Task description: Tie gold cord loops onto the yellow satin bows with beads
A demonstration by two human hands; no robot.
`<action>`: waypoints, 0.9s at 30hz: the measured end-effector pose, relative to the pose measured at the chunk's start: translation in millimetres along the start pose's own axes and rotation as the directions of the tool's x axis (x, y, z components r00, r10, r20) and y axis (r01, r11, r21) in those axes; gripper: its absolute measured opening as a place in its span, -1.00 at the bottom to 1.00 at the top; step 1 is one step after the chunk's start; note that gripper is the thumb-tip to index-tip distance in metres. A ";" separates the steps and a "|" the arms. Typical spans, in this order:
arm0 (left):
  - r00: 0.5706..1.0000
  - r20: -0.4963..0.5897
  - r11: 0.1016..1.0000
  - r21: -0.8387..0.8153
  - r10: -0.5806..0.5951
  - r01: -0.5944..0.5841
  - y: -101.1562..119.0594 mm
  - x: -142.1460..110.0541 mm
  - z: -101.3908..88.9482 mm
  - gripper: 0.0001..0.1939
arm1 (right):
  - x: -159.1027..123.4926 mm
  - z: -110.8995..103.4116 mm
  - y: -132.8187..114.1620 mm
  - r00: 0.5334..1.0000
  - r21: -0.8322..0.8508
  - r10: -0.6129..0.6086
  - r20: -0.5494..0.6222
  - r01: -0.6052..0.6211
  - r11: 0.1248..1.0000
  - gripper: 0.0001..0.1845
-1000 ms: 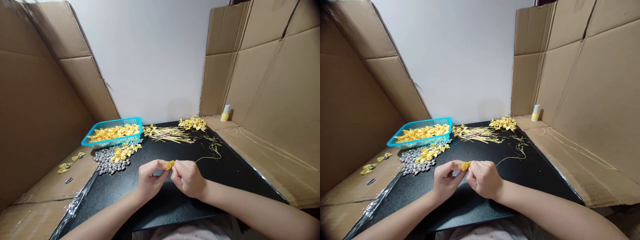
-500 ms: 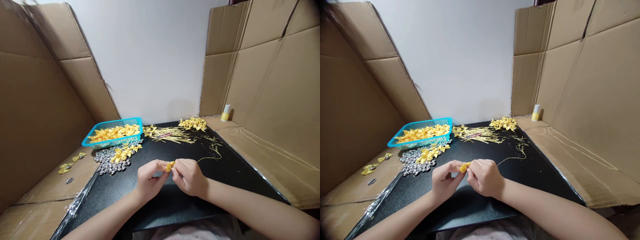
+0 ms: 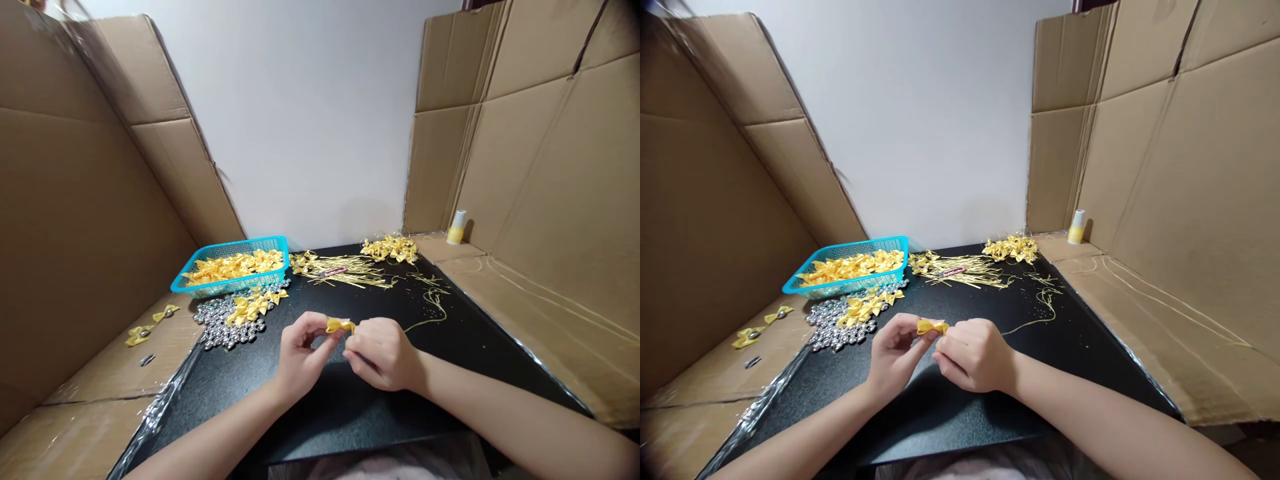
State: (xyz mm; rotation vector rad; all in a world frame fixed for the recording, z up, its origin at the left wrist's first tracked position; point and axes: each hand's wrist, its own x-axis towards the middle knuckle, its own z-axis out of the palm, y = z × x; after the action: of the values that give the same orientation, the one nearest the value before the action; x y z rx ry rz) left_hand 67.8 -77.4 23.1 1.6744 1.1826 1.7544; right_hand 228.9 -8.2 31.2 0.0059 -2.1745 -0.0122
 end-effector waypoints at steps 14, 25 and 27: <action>0.986 0.166 0.968 -0.251 0.018 0.025 8.7 4.3 -7.4 -0.91 | -2.7 6.4 0.8 0.997 -0.068 0.049 -0.052 -0.052 0.996 -0.72; 0.962 0.259 0.960 -0.280 0.092 -0.017 2.7 13.1 -7.8 -0.75 | -4.2 5.9 6.0 0.998 -0.014 0.054 0.023 -0.053 0.998 -0.73; 0.962 0.262 0.960 -0.280 0.078 -0.002 3.4 13.1 -8.6 -0.72 | -4.5 5.4 6.3 0.998 -0.012 0.055 0.030 -0.055 0.998 -0.72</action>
State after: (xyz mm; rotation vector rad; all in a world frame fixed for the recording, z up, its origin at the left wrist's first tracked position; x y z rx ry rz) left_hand 58.1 -71.2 34.3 1.7082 0.7476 1.5672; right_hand 227.0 -1.9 24.5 -0.0606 -2.2044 0.0068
